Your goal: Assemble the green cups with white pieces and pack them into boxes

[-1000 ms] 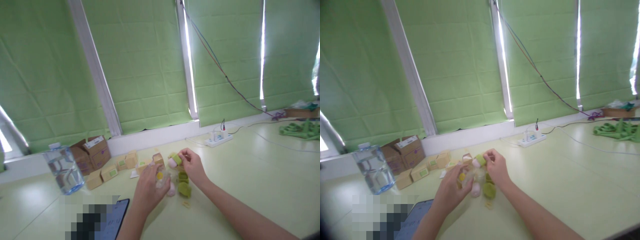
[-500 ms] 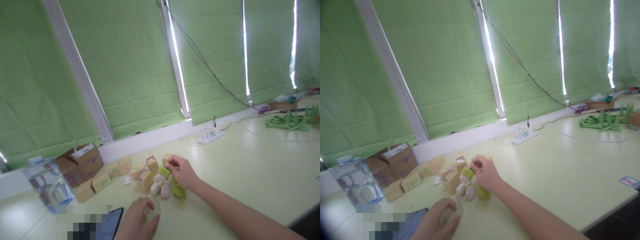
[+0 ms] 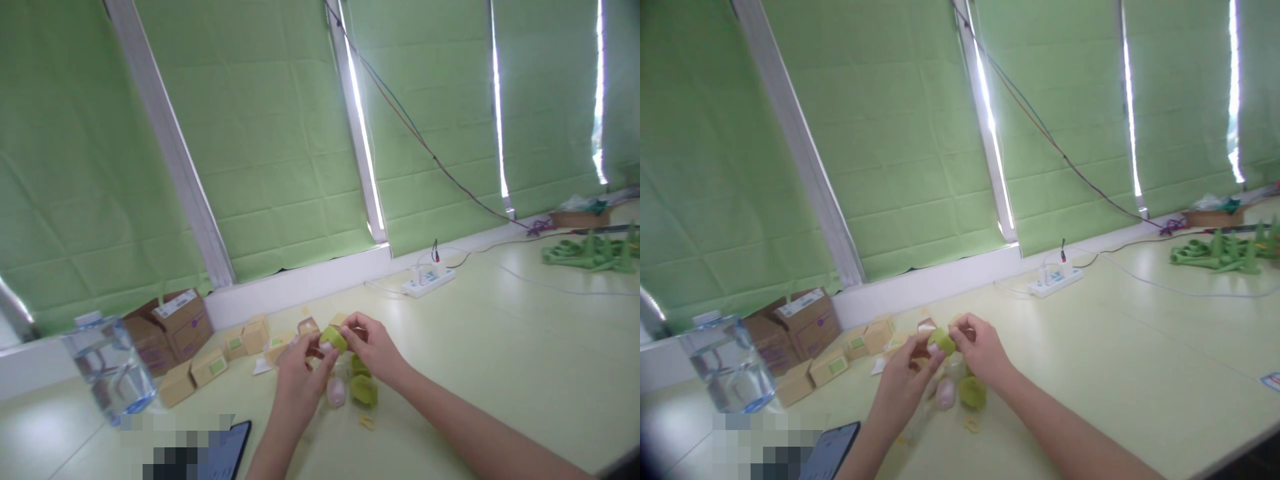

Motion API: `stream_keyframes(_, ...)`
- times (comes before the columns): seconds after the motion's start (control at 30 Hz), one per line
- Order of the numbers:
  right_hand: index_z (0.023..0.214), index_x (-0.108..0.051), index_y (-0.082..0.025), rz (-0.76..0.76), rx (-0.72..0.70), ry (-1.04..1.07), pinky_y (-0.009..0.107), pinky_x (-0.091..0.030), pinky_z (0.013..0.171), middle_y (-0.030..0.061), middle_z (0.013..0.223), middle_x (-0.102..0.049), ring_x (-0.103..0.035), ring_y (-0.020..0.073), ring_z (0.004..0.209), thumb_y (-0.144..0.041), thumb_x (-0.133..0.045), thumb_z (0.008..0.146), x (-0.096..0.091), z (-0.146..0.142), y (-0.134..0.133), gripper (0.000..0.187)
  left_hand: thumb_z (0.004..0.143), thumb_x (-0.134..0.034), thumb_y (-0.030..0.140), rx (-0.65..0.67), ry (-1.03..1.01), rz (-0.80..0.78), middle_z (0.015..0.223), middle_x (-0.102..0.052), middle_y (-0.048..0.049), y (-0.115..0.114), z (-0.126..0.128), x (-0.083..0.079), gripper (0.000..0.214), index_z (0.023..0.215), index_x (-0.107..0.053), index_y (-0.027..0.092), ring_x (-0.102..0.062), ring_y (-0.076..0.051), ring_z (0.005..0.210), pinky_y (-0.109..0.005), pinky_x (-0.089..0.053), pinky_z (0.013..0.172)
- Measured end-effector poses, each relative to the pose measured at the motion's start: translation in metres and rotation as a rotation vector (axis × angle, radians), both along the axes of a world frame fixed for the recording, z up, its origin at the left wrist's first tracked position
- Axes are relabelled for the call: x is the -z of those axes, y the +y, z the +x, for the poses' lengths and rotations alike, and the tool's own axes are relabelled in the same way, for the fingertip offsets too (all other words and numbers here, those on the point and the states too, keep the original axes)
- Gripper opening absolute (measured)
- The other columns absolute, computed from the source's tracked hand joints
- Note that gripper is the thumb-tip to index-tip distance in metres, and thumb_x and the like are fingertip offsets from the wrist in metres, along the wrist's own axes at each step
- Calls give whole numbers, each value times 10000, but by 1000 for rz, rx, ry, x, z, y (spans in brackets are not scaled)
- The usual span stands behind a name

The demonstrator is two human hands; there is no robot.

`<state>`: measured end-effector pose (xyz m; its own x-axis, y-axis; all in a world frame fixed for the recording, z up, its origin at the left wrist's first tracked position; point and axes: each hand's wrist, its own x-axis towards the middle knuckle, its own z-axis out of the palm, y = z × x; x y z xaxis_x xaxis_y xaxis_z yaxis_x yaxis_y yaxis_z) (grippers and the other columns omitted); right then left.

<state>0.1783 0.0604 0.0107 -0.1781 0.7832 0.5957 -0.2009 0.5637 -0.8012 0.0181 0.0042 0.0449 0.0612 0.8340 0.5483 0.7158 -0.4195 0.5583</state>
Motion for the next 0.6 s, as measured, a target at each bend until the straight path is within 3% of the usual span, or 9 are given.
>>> stream_keyframes(0.13,888,-593,-175,-52,-38,-18,292,-560,703,43,857,-663,-661,176,790,-452,-596,886,0,2,2,277,833,-638,302,107,-90,27,1026,-696,-68,12,-10,6,297,1111,-642,195,-671,-207,881,-345,-543,786)
stream_keyframes(0.3,1066,-628,-209,43,50,-131,309,-553,803,51,1039,-684,-666,177,889,-423,-630,870,-6,1,-9,290,837,-661,256,123,157,182,1014,-650,-58,12,-14,1,252,1087,-651,224,-627,-203,890,-348,-514,809)
stream_keyframes(0.47,1072,-661,-195,98,112,-225,275,-580,713,48,952,-698,-673,170,827,-392,-621,871,-7,5,-10,284,875,-625,251,154,329,267,1028,-623,-64,10,-7,-2,223,1097,-630,224,-596,-214,983,-338,-491,857)
stream_keyframes(0.6,1088,-692,-171,185,126,-335,274,-578,725,58,901,-726,-684,168,786,-338,-579,894,-4,8,-8,279,887,-600,235,145,364,288,978,-626,-53,5,-5,4,186,1071,-622,215,-596,-196,915,-314,-483,810)
